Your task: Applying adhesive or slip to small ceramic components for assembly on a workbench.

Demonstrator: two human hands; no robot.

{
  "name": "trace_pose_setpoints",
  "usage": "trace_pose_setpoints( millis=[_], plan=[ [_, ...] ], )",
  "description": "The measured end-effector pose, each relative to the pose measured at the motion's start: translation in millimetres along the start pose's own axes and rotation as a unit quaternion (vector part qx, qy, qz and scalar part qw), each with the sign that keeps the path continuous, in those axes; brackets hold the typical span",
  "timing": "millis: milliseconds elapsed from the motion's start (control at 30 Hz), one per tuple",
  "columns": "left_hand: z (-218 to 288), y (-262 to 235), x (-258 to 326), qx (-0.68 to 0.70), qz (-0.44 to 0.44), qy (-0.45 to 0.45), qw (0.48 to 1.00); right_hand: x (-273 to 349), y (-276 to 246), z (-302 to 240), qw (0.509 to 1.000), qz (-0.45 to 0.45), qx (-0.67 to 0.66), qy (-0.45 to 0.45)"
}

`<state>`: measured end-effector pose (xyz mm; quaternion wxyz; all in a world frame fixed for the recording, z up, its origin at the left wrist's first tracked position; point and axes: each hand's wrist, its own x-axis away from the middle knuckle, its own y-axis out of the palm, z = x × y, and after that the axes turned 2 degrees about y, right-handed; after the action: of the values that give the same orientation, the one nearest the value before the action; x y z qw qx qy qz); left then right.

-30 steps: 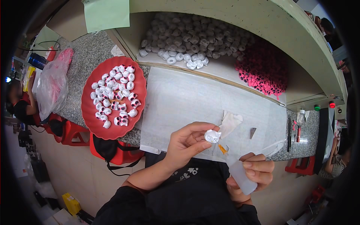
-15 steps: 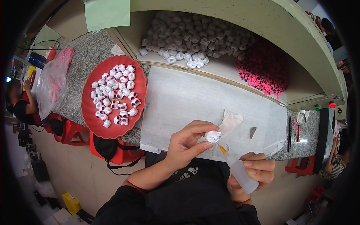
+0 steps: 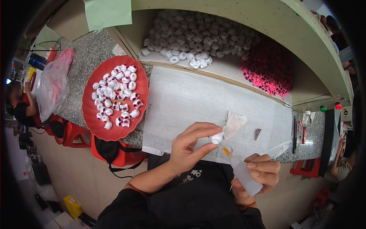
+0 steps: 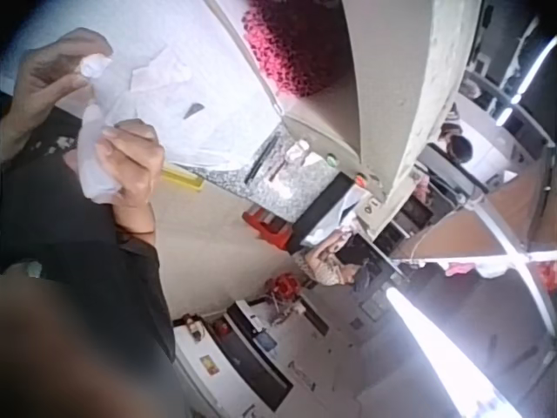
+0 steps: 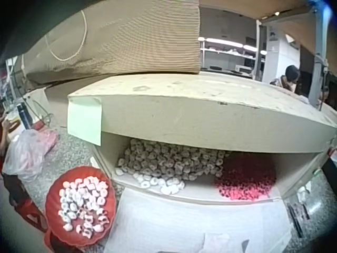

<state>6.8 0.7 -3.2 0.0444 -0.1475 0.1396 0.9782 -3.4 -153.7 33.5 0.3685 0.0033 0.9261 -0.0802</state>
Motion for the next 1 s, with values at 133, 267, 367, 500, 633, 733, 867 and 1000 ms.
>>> trace_pose_setpoints(
  millis=[133,267,367,500,633,733,867,1000],
  plan=[
    [-2,-1,-3,0.000,0.009,0.028,1.000,-4,-3,5,1.000,0.009,-0.010,0.015],
    [-3,-18,-6,-0.008,0.055,0.030,0.998,-18,-17,33,0.999,0.023,-0.004,0.045],
    [-4,-28,-9,0.023,0.123,0.028,0.992,-36,-27,69,0.966,-0.023,-0.035,0.256],
    [2,-33,-11,0.066,0.151,0.014,0.986,-69,-28,134,0.954,-0.035,0.006,0.297],
    [2,-38,-9,0.020,0.147,0.032,0.988,-96,-30,175,0.919,-0.068,0.352,0.162],
    [0,-42,-8,0.021,0.151,0.027,0.988,-104,-22,176,0.883,-0.077,0.434,0.161],
    [1,-41,-10,0.031,0.159,-0.001,0.987,-103,-20,177,0.872,-0.117,0.439,0.182],
    [-1,-36,-11,0.059,0.140,-0.001,0.988,-99,-21,169,0.914,-0.085,0.324,0.229]
  ],
)
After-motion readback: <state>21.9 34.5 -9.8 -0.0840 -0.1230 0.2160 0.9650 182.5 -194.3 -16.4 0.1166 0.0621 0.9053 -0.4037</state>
